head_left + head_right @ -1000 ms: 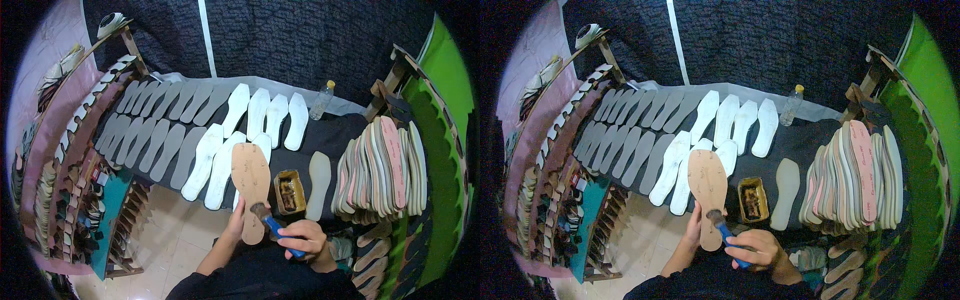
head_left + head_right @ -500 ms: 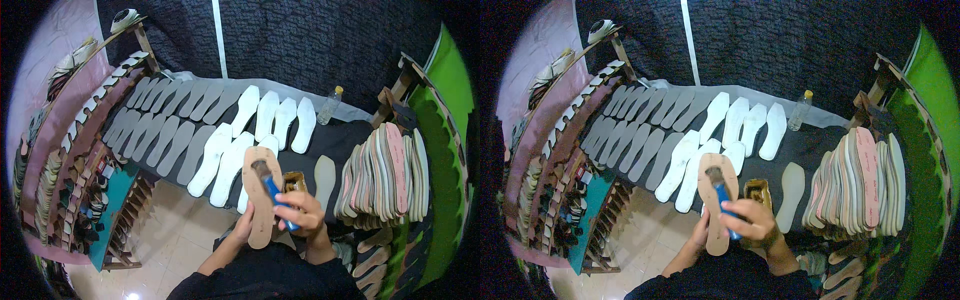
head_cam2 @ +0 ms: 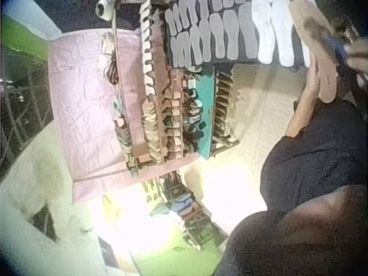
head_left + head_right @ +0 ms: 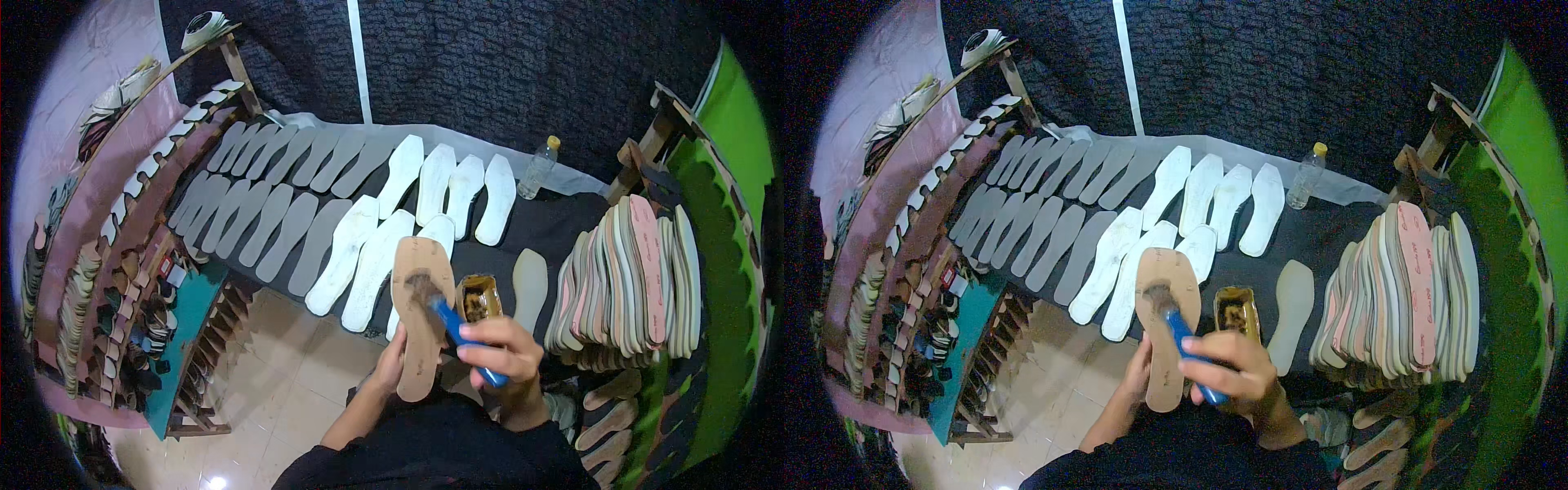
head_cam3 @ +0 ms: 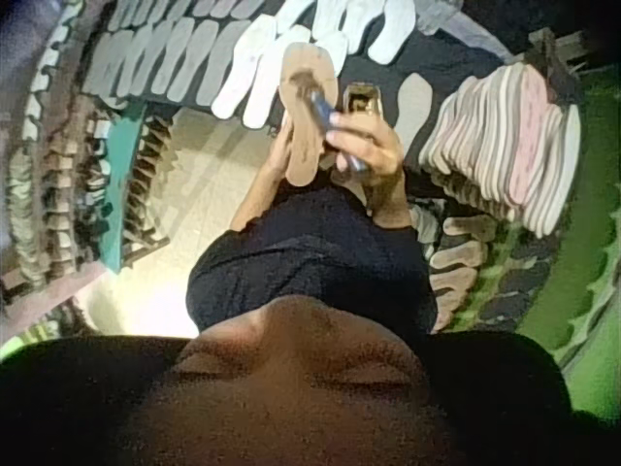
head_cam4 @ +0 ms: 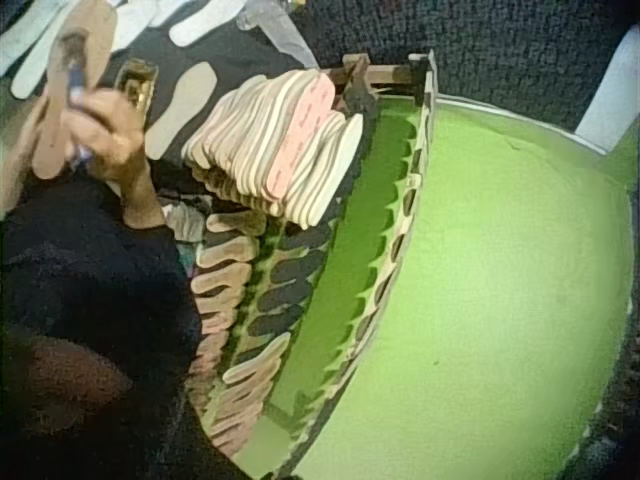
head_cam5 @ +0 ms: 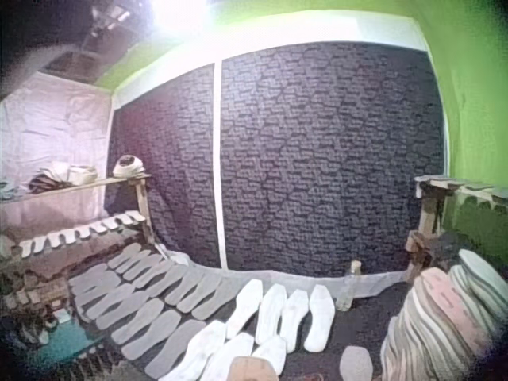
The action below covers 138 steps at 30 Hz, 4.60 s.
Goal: The person applies glue to the underside of shoe soles using a brush.
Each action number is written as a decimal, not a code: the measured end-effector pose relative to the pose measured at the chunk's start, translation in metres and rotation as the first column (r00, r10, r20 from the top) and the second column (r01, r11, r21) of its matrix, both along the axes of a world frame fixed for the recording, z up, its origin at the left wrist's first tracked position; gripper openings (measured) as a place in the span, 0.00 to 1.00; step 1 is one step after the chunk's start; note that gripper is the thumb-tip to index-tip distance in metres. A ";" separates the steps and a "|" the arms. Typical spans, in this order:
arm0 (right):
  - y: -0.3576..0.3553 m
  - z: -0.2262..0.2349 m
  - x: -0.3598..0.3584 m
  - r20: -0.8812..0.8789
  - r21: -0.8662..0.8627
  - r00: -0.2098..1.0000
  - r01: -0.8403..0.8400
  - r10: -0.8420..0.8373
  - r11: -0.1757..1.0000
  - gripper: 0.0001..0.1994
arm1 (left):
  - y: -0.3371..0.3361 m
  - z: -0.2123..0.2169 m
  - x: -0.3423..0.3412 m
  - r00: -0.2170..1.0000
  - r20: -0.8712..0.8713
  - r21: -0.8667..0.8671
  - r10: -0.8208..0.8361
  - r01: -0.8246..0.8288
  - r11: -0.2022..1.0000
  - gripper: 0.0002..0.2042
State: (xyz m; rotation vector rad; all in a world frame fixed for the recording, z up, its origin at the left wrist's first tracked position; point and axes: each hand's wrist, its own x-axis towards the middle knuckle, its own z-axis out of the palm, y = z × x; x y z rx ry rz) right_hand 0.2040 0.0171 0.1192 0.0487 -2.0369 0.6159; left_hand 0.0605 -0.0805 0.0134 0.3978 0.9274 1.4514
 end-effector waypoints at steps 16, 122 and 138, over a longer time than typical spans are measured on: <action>-0.024 -0.009 0.013 0.275 -0.129 0.907 -0.295 0.320 0.947 0.12 | 0.002 -0.022 -0.014 0.993 0.118 0.147 -0.008 -0.010 0.989 0.31; -0.019 -0.037 0.013 0.155 -0.182 0.959 -0.208 0.237 0.961 0.14 | 0.008 -0.014 -0.017 0.873 0.347 0.195 0.343 -0.425 0.884 0.32; -0.025 -0.044 0.022 0.176 -0.114 0.964 -0.180 0.198 0.977 0.13 | 0.012 -0.011 -0.021 0.877 0.242 0.240 0.414 -0.468 0.851 0.33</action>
